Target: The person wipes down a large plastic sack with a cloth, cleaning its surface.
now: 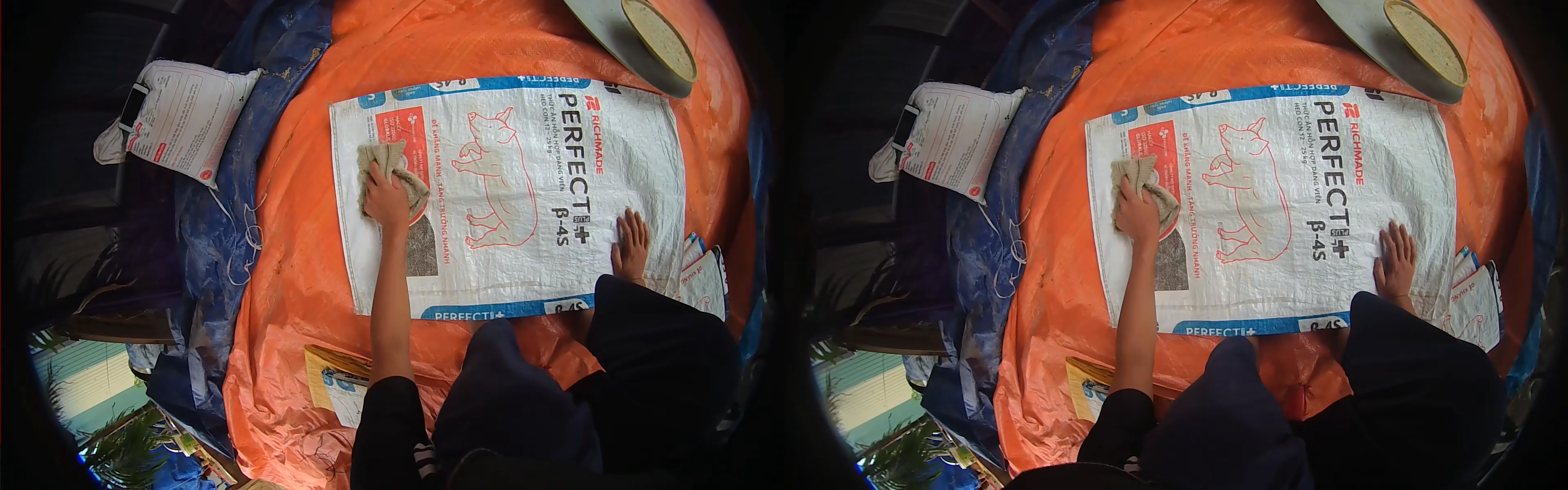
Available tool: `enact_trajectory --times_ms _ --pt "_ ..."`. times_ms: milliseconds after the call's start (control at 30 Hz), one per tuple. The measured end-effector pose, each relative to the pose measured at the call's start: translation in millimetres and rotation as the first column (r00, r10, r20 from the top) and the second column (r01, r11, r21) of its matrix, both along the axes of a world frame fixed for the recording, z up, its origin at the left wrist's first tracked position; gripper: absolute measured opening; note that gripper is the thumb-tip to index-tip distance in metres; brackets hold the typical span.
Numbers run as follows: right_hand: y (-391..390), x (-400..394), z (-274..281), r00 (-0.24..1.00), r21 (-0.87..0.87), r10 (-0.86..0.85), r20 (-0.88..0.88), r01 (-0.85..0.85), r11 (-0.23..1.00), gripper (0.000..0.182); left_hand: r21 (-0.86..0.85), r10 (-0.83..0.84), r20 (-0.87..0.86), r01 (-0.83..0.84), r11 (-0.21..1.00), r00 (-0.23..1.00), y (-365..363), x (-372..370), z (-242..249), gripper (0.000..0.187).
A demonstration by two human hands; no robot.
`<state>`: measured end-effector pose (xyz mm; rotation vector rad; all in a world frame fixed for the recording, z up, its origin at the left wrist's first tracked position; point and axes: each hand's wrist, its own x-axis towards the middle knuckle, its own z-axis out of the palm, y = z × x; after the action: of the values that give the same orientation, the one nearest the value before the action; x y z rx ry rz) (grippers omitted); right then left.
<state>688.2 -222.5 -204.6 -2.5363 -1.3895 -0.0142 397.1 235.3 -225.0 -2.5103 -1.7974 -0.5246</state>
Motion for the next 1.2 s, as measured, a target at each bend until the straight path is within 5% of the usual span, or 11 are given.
enact_trajectory --times_ms 367,1200 --pt "2.8 1.7 -9.0 0.999 0.056 0.020 0.033 -0.022 0.998 0.054 -0.024 0.168 0.158 -0.166 0.986 0.973 -5.0 0.2 -10.3 0.047" --pt "2.3 -1.5 -10.3 0.999 0.015 0.026 0.035 -0.026 1.000 0.057 0.091 0.134 0.169 -0.151 0.984 0.977 -4.1 -2.6 -14.0 0.042"
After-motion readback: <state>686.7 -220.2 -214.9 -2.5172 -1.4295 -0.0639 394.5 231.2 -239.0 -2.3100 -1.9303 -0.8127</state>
